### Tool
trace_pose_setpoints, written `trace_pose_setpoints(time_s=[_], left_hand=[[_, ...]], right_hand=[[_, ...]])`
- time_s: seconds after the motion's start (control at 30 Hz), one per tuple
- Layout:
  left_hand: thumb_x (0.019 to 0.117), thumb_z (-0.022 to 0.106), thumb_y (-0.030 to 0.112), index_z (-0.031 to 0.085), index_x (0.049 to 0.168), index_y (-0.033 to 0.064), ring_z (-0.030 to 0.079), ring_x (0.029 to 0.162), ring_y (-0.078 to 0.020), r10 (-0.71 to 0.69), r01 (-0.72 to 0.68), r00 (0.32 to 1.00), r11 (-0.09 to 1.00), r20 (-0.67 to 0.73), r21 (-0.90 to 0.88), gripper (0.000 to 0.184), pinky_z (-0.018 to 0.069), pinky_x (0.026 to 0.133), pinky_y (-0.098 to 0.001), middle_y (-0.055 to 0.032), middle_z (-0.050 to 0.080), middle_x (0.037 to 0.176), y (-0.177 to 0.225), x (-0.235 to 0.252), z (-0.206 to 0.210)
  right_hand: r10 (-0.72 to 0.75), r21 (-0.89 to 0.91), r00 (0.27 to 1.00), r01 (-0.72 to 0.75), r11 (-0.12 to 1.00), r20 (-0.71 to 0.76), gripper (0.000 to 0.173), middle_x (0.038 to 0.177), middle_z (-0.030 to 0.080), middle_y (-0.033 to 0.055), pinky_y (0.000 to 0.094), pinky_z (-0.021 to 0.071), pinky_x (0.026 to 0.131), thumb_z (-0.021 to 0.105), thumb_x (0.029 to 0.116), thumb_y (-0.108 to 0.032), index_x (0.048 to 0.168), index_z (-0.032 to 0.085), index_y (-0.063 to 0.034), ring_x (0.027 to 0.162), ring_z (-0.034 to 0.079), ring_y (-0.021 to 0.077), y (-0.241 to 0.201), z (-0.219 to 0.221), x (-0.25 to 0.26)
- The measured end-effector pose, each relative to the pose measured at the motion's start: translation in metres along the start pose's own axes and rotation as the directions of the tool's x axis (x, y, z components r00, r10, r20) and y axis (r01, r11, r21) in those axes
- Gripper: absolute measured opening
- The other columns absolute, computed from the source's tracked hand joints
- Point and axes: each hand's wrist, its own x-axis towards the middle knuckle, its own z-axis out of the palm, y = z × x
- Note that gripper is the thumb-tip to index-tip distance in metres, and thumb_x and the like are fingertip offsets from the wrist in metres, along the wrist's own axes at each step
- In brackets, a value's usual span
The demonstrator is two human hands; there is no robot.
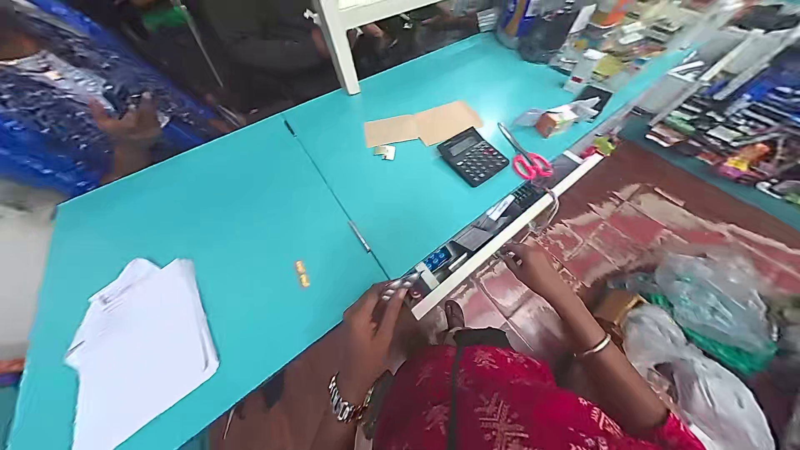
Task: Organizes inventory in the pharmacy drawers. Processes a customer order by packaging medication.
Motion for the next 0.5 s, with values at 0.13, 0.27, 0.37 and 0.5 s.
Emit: trace_pose_setpoints(time_s=[0.13,0.27,0.37,0.5], left_hand=[[0.0897,0.073,0.014,0.071,0.095,0.0042,0.068,0.068,0.0010,-0.215,0.210,0.976,0.968,-0.028,-0.137,0.011,0.0600,0.064,-0.0177,0.0079,0.072,0.078,0.007,0.002,0.008],[0.0924,0.066,0.003,0.072,0.099,0.0050,0.062,0.062,-0.0014,-0.474,0.437,0.880,0.792,0.023,-0.427,0.009,0.0515,0.056,-0.0172,0.0027,0.074,0.082,0.010,0.014,0.023],[0.0980,0.059,0.002,0.067,0.104,0.0024,0.054,0.057,0.0002,-0.581,0.510,0.809,0.613,0.093,-0.603,0.010,0.0425,0.051,-0.0144,-0.0023,0.072,0.083,0.012,0.027,0.038],[0.1017,0.054,0.005,0.061,0.109,0.0033,0.066,0.070,-0.0064,-0.665,0.571,0.719,0.401,0.200,-0.716,0.011,0.0526,0.059,-0.0188,-0.0065,0.073,0.093,0.020,0.043,0.048]], right_hand=[[-0.002,0.173,0.867,0.102,0.980,-0.499,0.034,0.090,0.073,0.0209,0.0484,0.0592,0.071,0.053,0.1028,-0.018,0.113,0.069,0.0091,0.075,0.071,0.0293,0.004,-0.050,-0.020],[-0.026,0.063,0.838,0.072,0.995,-0.546,0.034,0.118,0.066,0.0302,0.0605,0.0515,0.096,0.053,0.1050,-0.014,0.129,0.060,0.0095,0.106,0.067,0.0437,0.008,-0.117,0.049],[0.004,-0.010,0.923,-0.008,1.000,-0.385,0.044,0.115,0.064,0.0327,0.0634,0.0501,0.095,0.064,0.0999,-0.014,0.135,0.050,0.0093,0.108,0.065,0.0489,0.006,-0.135,0.121],[0.234,-0.107,0.967,-0.244,0.964,-0.096,0.054,0.114,0.060,0.0419,0.0764,0.0448,0.087,0.071,0.0939,-0.015,0.138,0.049,0.0075,0.107,0.060,0.0610,-0.006,-0.152,0.162]])
